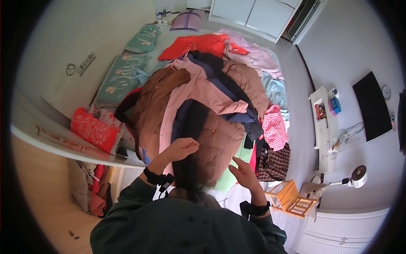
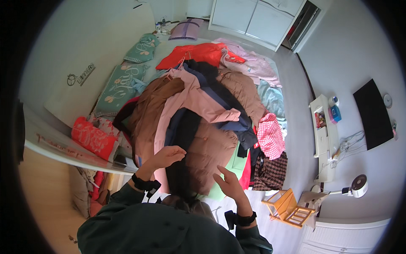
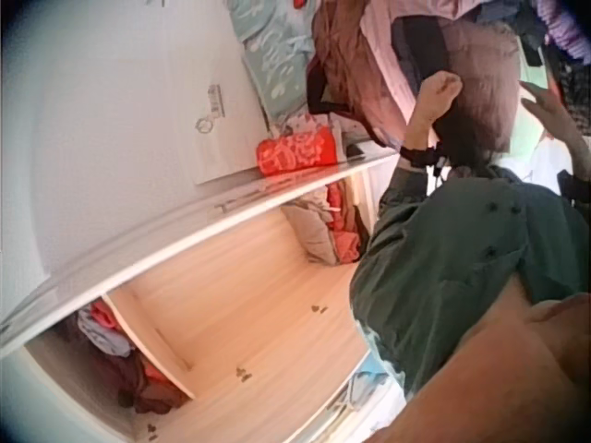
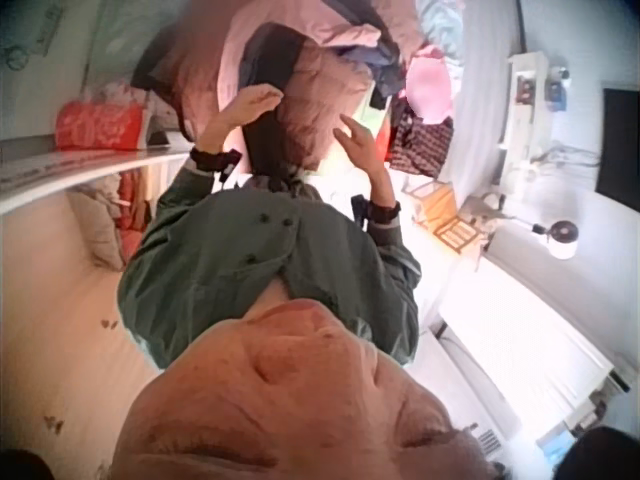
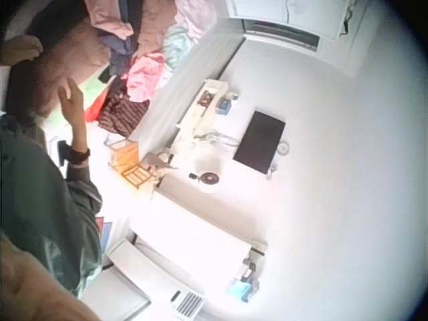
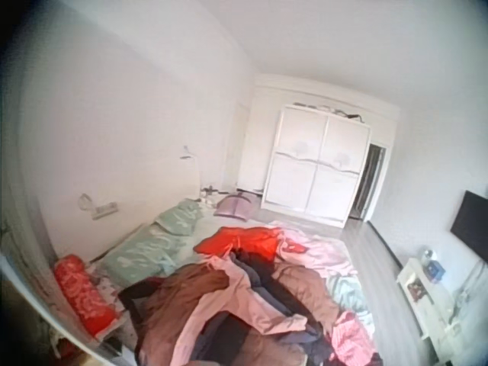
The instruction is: The recorder takes clothes out of a closet and folds them on a bed.
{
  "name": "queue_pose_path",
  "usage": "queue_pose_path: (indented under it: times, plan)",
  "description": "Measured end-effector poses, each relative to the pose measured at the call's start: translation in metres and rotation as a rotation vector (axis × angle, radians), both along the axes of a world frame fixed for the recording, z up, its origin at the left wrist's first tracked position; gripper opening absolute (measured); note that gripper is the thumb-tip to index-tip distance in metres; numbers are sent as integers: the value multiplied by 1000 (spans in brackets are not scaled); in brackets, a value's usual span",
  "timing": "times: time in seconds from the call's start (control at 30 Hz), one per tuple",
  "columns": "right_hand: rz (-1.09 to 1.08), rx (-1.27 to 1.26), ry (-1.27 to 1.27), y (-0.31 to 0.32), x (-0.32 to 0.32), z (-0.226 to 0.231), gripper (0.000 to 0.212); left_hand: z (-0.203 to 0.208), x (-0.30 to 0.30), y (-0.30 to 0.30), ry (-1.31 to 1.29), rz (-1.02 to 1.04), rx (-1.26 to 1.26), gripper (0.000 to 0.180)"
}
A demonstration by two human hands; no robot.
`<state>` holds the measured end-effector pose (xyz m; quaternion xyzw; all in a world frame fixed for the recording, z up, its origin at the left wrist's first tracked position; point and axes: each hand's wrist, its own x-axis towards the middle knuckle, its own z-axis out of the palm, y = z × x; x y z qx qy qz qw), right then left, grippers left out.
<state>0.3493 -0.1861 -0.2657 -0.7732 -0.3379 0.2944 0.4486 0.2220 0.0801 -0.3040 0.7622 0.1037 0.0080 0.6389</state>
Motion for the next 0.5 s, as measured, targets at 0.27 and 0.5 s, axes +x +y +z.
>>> queue_pose_path:
  times: [0.27, 0.5]
  plan:
    - [-107, -168, -5, 35, 143, -65, 62, -31, 51, 4, 195, 56, -252, 22]
    - [-320, -266, -130, 92, 277, -144, 104, -40, 70, -3, 313, 323, -362, 27]
